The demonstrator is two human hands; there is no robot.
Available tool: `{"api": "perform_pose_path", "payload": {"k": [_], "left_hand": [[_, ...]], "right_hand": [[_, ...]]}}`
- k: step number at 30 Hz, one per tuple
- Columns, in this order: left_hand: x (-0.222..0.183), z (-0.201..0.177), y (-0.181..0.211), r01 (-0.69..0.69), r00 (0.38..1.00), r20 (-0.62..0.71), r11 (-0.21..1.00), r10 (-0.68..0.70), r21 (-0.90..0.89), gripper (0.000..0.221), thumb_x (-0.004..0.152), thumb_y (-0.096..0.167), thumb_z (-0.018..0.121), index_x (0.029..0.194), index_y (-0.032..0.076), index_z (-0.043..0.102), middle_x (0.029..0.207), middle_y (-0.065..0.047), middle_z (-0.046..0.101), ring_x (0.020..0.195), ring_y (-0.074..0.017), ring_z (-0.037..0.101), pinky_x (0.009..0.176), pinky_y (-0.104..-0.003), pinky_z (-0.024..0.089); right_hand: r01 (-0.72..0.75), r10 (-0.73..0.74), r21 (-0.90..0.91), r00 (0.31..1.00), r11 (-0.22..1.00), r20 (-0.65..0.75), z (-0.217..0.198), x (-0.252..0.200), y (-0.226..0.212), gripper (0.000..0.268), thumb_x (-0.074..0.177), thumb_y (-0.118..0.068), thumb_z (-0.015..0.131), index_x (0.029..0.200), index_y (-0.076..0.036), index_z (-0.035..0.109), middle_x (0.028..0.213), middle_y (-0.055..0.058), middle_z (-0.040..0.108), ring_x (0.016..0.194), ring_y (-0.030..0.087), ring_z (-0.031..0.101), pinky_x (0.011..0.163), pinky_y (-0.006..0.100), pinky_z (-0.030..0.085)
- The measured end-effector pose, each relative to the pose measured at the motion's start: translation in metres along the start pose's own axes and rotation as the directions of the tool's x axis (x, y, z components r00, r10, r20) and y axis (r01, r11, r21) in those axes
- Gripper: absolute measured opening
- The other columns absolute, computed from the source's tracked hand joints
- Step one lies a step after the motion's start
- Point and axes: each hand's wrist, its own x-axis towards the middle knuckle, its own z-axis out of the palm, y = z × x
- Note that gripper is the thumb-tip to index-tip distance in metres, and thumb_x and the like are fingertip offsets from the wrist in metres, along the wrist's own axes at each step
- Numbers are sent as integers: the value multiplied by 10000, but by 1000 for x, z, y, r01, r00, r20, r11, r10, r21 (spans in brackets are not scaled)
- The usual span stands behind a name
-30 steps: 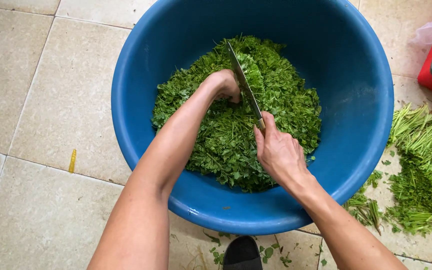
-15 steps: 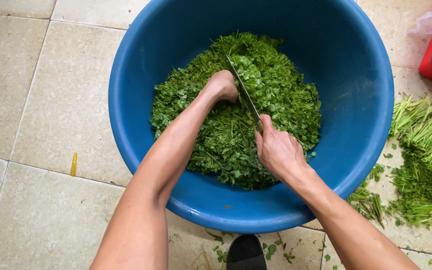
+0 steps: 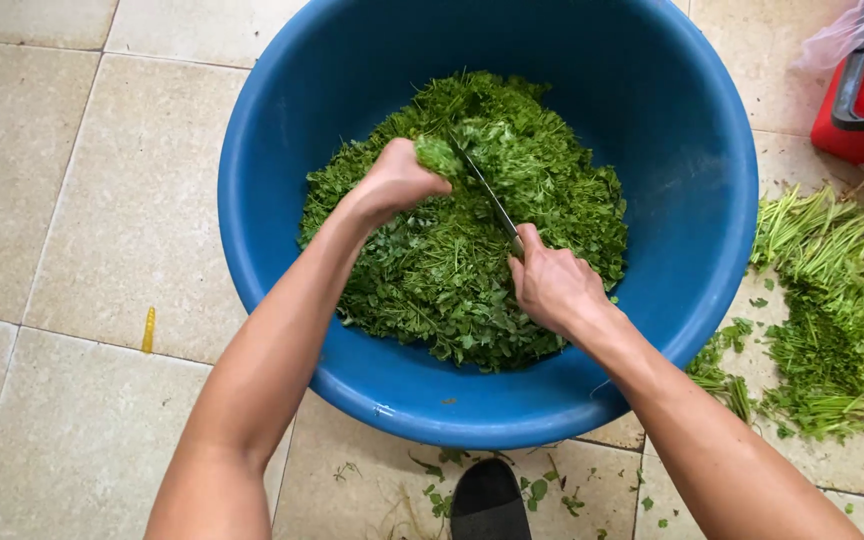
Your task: Chopping bundles of cilantro and placing them into a large plastic basin on the floor.
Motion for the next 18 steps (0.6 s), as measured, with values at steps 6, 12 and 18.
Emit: {"api": "perform_pose_path", "payload": {"k": [6, 12, 18], "left_hand": [[-111, -53, 46, -373, 922, -161, 919, 353, -125, 99, 794, 54, 750, 802, 82, 656, 751, 42, 631, 678, -53, 568, 606, -266, 488], [-145, -38, 29, -318, 947, 29, 947, 319, -41, 614, 735, 176, 890, 1209, 9, 538, 1150, -142, 626, 1059, -237, 604, 924, -385, 484], [-143, -17, 11, -174, 955, 239, 984, 175, -23, 1177, 747, 481, 865, 1607, 58, 180, 1556, -243, 356, 1451, -325, 369, 1177, -446, 309]], "right_hand": [[-63, 61, 41, 997, 997, 55, -51, -28, -24, 375, 1037, -341, 474, 1353, -146, 422, 909, 238, 732, 832, 459, 720, 780, 585, 547], [-7, 17, 89, 994, 996, -105, -109, -56, -26, 459, 1018, -385, 508, 1437, -210, 435, 906, 209, 749, 807, 416, 735, 776, 545, 555], [-8, 4, -63, 998, 998, -65, -131, -61, -12, 487, 1020, -396, 530, 1465, -220, 442, 919, 219, 749, 831, 430, 730, 766, 535, 557]]}}
